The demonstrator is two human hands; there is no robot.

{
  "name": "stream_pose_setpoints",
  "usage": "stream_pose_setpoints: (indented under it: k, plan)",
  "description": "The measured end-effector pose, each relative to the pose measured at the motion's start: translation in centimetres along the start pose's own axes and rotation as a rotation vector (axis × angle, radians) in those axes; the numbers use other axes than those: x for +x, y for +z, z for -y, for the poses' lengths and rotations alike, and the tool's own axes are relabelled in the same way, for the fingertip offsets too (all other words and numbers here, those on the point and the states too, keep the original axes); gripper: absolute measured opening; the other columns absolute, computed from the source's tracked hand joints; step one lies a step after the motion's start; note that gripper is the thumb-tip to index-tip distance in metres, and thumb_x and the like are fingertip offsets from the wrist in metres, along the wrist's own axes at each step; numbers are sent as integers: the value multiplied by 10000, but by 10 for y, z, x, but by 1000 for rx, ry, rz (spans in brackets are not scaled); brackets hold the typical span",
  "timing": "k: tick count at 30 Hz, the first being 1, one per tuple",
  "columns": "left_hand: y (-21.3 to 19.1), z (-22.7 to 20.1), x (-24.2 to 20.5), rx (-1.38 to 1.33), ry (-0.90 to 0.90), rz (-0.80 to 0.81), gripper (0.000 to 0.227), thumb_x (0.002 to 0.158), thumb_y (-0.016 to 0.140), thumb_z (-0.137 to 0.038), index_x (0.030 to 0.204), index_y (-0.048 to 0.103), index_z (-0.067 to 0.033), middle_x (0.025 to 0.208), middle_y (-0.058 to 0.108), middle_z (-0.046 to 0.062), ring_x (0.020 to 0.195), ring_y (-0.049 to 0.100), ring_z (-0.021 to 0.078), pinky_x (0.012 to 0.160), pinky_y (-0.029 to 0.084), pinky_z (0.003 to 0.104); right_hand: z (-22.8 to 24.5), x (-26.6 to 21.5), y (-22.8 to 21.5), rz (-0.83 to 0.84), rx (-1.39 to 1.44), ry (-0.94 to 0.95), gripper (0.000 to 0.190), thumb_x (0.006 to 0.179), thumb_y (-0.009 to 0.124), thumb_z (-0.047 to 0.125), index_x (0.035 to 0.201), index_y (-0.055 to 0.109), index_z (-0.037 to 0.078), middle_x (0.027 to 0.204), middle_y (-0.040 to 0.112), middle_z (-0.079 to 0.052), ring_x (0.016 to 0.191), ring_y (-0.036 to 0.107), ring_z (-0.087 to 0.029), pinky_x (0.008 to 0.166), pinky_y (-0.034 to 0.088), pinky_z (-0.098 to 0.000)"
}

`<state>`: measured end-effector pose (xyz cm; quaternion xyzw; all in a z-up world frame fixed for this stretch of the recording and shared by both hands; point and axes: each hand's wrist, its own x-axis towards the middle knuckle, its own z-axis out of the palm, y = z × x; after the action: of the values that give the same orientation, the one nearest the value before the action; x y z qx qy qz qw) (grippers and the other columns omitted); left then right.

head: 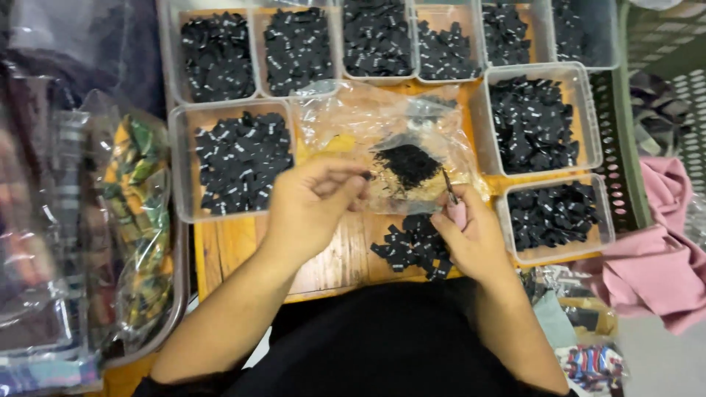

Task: Trimming excess material or threads from small black fabric components using small snips at a workstation.

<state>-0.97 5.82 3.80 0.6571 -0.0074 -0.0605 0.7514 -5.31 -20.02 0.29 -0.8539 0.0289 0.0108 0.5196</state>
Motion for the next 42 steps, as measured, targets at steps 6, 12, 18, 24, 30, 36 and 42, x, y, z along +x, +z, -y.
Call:
stream_pose_setpoints:
  k: [6,12,18,24,30,36,42]
  plan:
    - [-43,-9,-2,-61,-10,-244,210,928,627,45,1132,674,70,920,765,223,753,770,198,588,656,240,6,-5,2,22,-23,21,185,901,637,99,1080,649,54,550,545,-79,531,554,-206,602,483,-353]
    - [-62,4,-5,-218,-48,-338,248,948,494,20,1102,675,89,933,754,261,774,783,241,596,654,242,17,-7,9,41,5,-39,181,993,558,73,1126,677,44,580,600,-100,478,553,-184,519,492,-321]
    - [-78,20,-10,266,143,-418,208,902,640,65,1088,716,13,934,774,174,724,751,150,637,610,233,5,-9,4,47,-9,-65,227,1040,502,108,1197,652,42,610,600,-70,484,513,-170,487,468,-322]
    - [-87,42,-8,892,522,-539,151,868,767,-22,982,801,-114,834,779,34,659,721,190,688,554,300,11,-14,8,18,121,-115,235,1047,514,102,1228,631,8,557,493,-18,498,447,-104,487,420,-244]
    - [-87,38,-4,949,681,-448,220,911,645,75,1050,801,7,900,763,174,841,738,381,761,572,422,5,-12,0,-17,77,-139,199,1062,534,123,1127,700,34,540,484,-11,513,442,-101,529,439,-239]
    - [-73,31,-7,805,841,-394,175,954,686,52,1080,796,2,976,693,126,864,675,352,835,544,399,-14,-19,-3,-41,106,-108,203,1082,501,134,948,630,53,554,461,-18,494,422,-128,506,430,-263]
    - [-2,43,-30,680,522,377,129,879,661,-85,926,766,-27,898,726,199,851,696,441,718,560,489,-17,-20,-6,-36,186,-144,270,1098,514,203,885,599,60,554,462,-19,477,431,-121,498,434,-255]
